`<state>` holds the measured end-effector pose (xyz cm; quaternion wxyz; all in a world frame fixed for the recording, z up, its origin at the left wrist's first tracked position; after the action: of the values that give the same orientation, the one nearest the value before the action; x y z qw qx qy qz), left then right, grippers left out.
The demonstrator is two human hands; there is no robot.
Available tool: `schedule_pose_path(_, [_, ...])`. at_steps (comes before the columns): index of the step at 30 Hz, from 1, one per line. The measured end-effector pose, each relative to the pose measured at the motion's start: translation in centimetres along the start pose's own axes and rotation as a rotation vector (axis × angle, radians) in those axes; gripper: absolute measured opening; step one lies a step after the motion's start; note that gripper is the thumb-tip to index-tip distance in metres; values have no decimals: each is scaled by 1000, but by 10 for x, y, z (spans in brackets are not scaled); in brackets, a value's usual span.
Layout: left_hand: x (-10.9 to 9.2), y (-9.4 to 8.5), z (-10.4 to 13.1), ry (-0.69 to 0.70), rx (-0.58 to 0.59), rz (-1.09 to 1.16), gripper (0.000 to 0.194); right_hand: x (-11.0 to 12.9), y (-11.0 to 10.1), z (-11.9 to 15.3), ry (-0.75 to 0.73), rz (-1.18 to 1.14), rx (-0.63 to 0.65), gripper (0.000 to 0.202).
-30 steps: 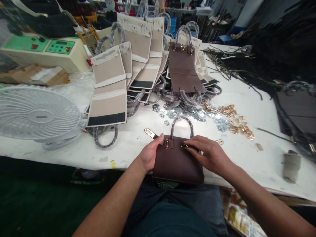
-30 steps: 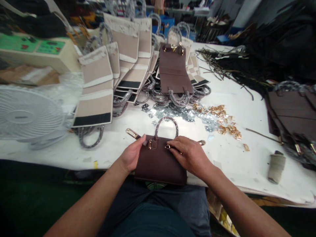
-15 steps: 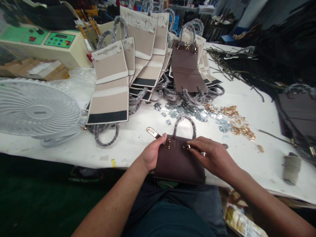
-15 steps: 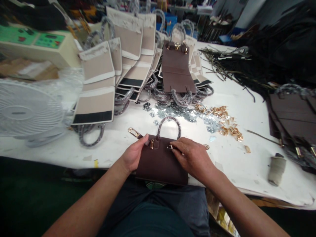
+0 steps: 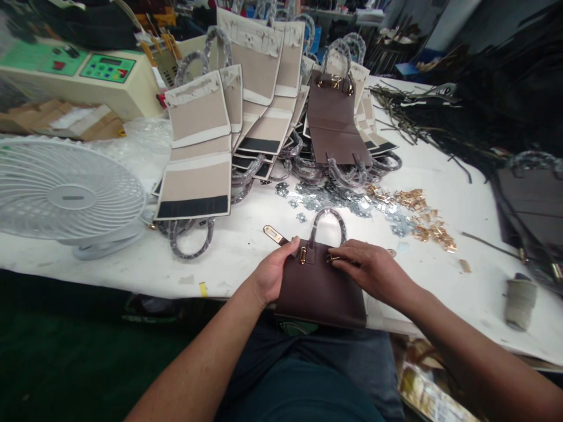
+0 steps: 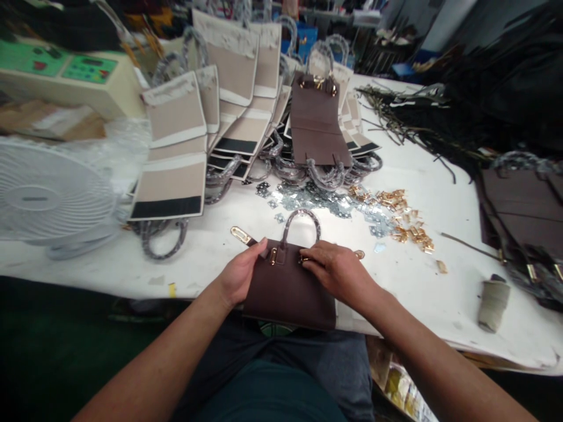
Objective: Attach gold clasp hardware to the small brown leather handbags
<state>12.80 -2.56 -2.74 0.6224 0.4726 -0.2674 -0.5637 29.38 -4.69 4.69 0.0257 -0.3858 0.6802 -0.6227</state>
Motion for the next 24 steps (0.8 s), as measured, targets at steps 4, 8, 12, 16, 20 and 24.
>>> schedule_pose_path(4, [0, 2, 1, -9, 1, 3, 50, 0, 1, 1, -39, -5, 22, 25])
schedule_pose_path(8, [0, 1, 1, -10, -8, 8, 50, 1, 2, 3, -67, 50, 10, 25])
schedule_pose_path(12, [0, -1, 1, -12, -27, -2, 49, 3, 4, 5, -41, 105, -23, 25])
schedule_pose_path(16, [0, -2, 1, -6, -53, -4, 47, 8, 9, 3, -1, 198, 12, 24])
schedule_pose_path(20, [-1, -1, 1, 10, -59, -5, 43, 8, 12, 2, 42, 266, 65, 22])
schedule_pose_path(24, [0, -1, 3, 10, -91, -20, 38, 4, 13, 3, -6, 179, 111, 20])
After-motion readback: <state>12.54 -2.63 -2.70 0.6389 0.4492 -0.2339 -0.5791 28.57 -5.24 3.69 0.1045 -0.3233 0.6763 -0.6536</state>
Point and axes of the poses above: each hand's wrist, its own z-axis away from the middle knuckle, its own y-axis out of the palm, x = y × z, the point moved 6 cm from there along -z, towards the middle knuckle, and after that the axes turned 12 degrees about -y, right-handed, at the moved point
